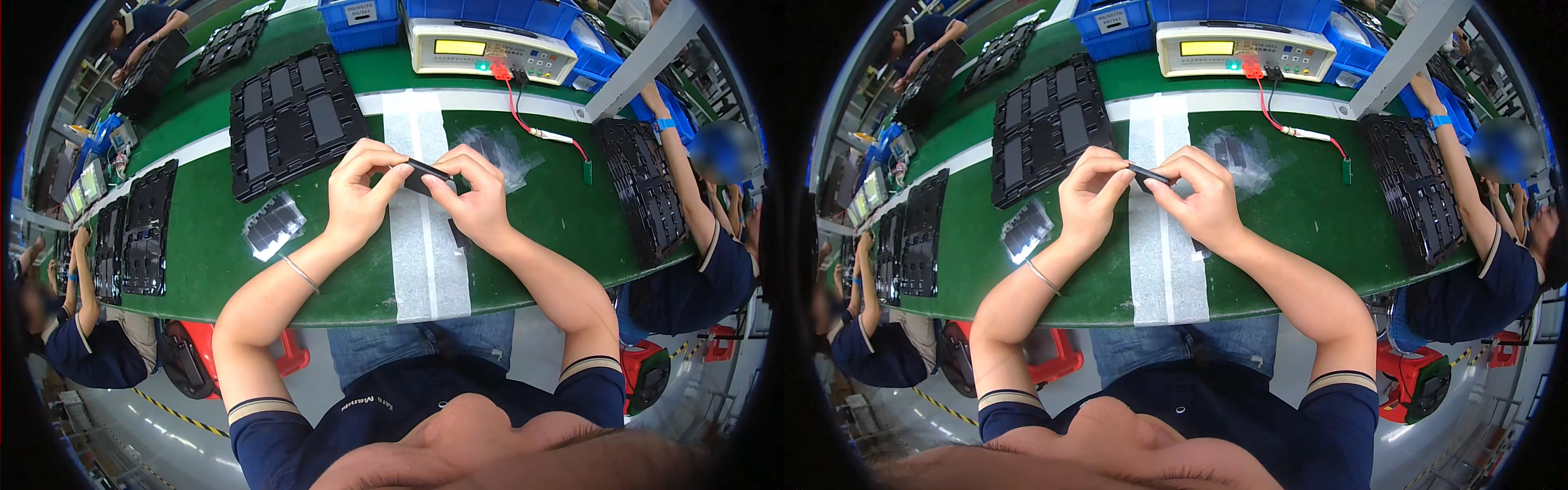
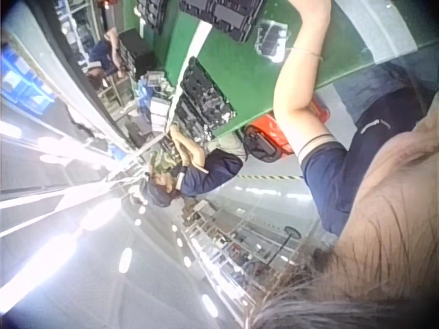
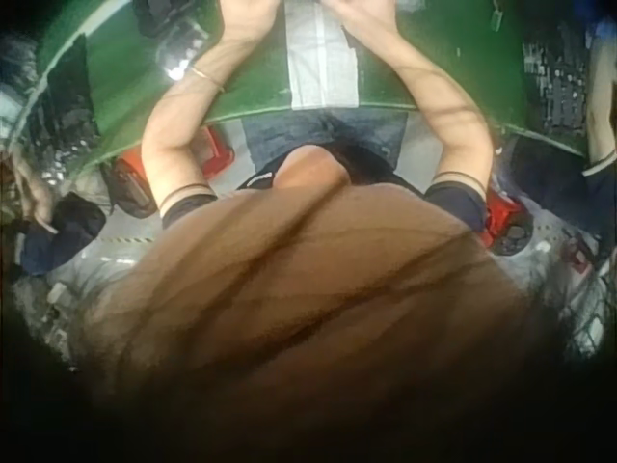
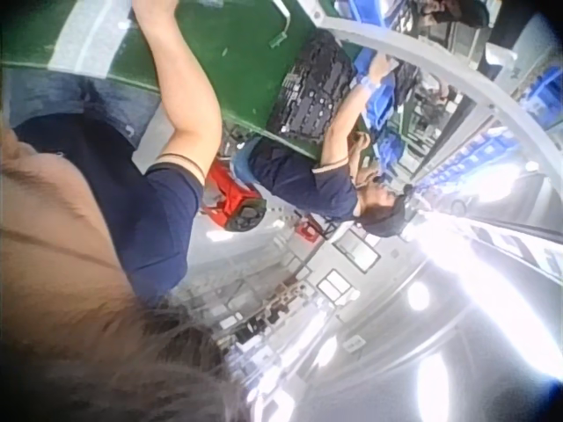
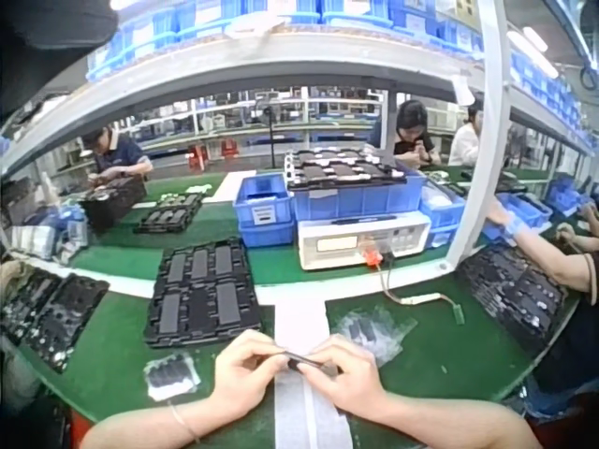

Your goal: The person applies adhesive films onto battery components by hand, folds the edges over the battery, and sets the components into a tray.

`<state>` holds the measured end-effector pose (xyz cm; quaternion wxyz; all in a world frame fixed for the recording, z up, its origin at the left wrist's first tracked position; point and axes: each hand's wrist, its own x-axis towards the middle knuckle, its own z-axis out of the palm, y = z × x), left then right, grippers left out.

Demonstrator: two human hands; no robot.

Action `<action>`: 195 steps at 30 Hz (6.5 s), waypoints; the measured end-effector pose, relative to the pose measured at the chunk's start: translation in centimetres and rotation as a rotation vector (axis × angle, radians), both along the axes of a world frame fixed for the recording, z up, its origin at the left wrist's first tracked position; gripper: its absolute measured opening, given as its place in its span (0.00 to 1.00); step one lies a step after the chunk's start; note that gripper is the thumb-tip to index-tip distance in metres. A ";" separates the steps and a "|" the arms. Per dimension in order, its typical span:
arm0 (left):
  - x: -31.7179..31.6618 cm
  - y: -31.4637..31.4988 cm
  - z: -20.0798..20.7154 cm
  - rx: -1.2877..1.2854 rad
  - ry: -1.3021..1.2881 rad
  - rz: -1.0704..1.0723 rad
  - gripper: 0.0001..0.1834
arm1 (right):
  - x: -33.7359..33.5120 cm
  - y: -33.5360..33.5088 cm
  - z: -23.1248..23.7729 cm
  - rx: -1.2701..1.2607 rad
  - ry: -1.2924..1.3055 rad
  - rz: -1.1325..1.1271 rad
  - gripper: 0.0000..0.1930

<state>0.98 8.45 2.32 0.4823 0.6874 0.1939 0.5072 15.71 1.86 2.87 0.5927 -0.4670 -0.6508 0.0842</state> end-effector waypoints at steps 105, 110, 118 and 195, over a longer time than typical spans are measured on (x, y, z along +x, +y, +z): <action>-0.1 -0.6 -0.6 -0.407 0.302 -0.517 0.13 | 1.9 0.0 0.6 -0.460 0.524 0.394 0.05; -0.2 -0.1 -0.9 -0.387 0.355 -0.543 0.16 | 2.0 0.2 0.0 -0.538 0.578 0.505 0.06; -0.3 -0.1 -0.7 -0.311 0.454 -0.537 0.16 | 1.9 0.1 0.0 -0.381 0.206 0.281 0.08; -0.2 -0.4 -0.6 -0.547 0.326 -0.522 0.15 | 3.4 0.7 -0.2 -0.485 0.242 0.313 0.08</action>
